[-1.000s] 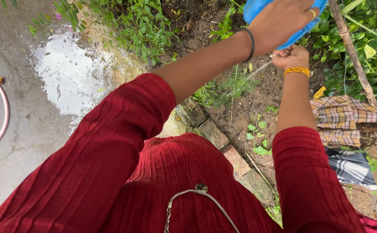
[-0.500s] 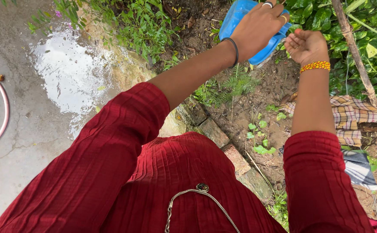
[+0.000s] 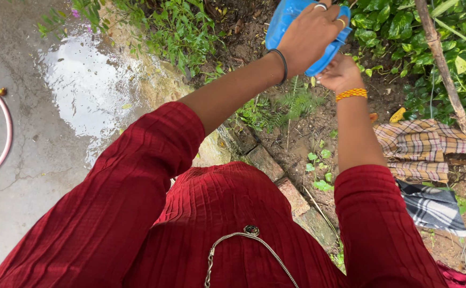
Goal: The person fills a small blue mug with water from a green basin, walks to a garden area, and pours the water over various plants. They repeat the process by returning to the basin to refill the mug and then continue watering the plants.
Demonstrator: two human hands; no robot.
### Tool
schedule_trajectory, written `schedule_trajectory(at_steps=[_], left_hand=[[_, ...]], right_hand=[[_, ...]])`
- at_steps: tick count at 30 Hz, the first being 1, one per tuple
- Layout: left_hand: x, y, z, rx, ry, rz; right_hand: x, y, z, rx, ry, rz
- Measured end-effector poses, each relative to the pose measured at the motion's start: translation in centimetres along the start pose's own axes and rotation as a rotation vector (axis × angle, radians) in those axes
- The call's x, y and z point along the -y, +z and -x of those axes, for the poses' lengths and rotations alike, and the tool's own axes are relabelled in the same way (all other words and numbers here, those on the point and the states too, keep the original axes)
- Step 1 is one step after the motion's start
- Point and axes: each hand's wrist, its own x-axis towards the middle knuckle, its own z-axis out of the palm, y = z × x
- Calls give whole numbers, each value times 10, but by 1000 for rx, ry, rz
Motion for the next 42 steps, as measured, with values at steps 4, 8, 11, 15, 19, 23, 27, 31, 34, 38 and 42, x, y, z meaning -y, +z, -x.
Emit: schedule_trajectory(at_steps=[4,8,11,15,19,23,27,31,34,38,42], left_hand=[[-8,-10,4,-38,51,56],[-25,-19,1,-66,133,99],[-40,-26,-2,1,198,118],[-59,-29,-9,-50,345,80],[-67,-31,-8,-9,384,45],[-53,-33,0,-31,209,213],[-42,-40,10,-119,-4,293],[-34,-56,28,-183,-22,312],[-29,-66,58,-83,-132,474],[-37,-64,104,-145,-268,686],[-50,-69,153,-73,-475,784]], right_hand=[[-21,29,9,415,77,-54],[-19,34,-6,580,-89,-80],[-12,19,-18,650,-180,-70],[4,9,-19,655,-247,-41],[8,2,-21,661,-300,-7],[19,-3,-34,671,-370,102],[19,-16,-39,604,-440,312],[7,-31,-14,315,-168,17],[-14,-49,16,278,-25,65],[-53,-75,76,164,-102,54],[-101,-91,128,80,-262,-63]])
